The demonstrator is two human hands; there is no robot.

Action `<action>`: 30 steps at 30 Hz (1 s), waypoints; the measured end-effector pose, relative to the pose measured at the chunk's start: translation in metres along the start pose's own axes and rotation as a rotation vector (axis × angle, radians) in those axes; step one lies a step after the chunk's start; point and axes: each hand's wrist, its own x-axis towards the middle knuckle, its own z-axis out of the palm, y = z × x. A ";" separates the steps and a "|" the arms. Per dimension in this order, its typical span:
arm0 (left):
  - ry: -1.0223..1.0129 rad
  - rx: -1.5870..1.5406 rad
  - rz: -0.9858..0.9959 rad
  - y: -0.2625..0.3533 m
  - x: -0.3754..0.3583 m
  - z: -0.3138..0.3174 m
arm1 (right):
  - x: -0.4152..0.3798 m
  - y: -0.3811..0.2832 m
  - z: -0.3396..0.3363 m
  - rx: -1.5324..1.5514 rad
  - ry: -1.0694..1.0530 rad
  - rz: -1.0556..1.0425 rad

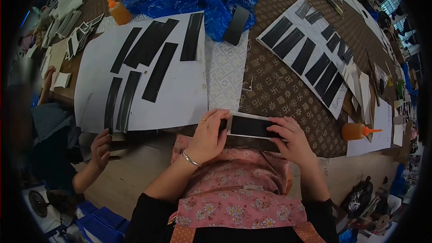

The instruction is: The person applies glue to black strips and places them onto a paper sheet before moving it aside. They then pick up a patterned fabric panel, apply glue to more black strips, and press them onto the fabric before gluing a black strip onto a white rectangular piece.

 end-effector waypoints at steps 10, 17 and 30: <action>-0.010 0.089 0.024 -0.002 0.001 0.002 | -0.002 0.007 0.010 -0.071 0.042 -0.001; 0.018 0.102 0.018 0.000 0.002 0.005 | -0.003 0.008 0.013 -0.063 0.053 -0.023; -0.033 0.172 0.062 0.006 0.009 0.006 | -0.023 0.025 0.008 -0.044 0.234 0.108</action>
